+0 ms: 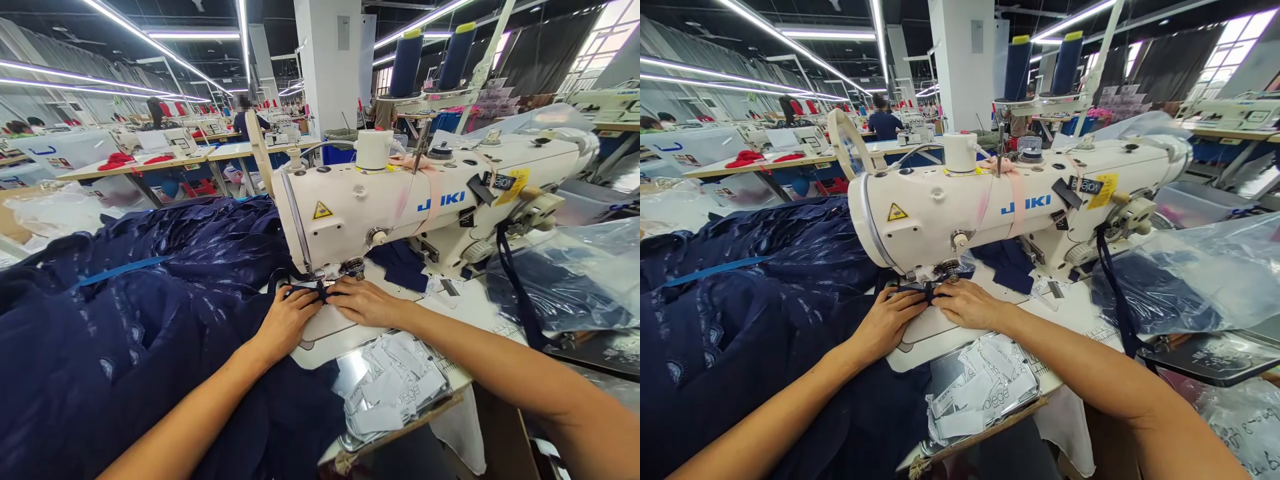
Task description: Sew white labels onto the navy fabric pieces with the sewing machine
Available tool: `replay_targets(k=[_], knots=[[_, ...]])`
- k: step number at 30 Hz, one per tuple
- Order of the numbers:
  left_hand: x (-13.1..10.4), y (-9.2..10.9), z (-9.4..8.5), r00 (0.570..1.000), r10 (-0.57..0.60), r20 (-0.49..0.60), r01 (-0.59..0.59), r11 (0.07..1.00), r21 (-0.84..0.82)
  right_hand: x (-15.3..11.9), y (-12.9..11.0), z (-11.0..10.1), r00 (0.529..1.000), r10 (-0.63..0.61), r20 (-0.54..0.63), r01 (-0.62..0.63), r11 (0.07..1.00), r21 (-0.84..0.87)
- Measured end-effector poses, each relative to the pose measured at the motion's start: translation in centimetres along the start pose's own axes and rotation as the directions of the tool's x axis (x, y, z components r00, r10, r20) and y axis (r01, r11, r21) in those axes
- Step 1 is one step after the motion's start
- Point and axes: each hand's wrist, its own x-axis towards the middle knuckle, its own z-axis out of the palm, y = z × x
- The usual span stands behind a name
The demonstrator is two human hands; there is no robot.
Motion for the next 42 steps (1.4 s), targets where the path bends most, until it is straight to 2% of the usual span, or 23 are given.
replay_targets(k=[7,18,23,27,32,37,42], knots=[[0.3,-0.4,-0.1,1.0,-0.018,0.017,0.017,1.0,0.019,0.3,-0.2,0.2,0.999,0.051,0.019,-0.05,0.998,-0.038],[1.5,-1.6,-0.4,0.997,-0.055,0.051,0.054,0.998,0.025,0.4,0.2,-0.2,0.975,0.164,0.149,-0.17,0.985,0.03],[1.6,-1.0,-0.4,0.997,-0.037,-0.069,0.043,0.995,0.091,0.9,0.6,-0.3,0.969,0.211,0.128,-0.217,0.975,0.038],[1.3,0.7,-0.6,0.987,-0.118,-0.112,0.144,0.953,0.266,1.5,0.5,-0.2,0.937,0.329,0.118,-0.315,0.941,-0.125],[1.2,1.6,-0.6,0.966,-0.231,-0.116,0.258,0.894,0.367,1.7,-0.5,-1.1,0.967,0.214,0.139,-0.171,0.948,-0.27],[2.1,0.8,-0.6,0.981,-0.187,-0.048,0.192,0.924,0.33,1.2,-1.8,-2.1,0.954,0.219,0.207,-0.151,0.942,-0.299],[2.5,0.3,-0.7,0.985,-0.169,-0.03,0.17,0.931,0.323,1.0,-1.9,-1.6,0.945,0.251,0.208,-0.191,0.944,-0.27]])
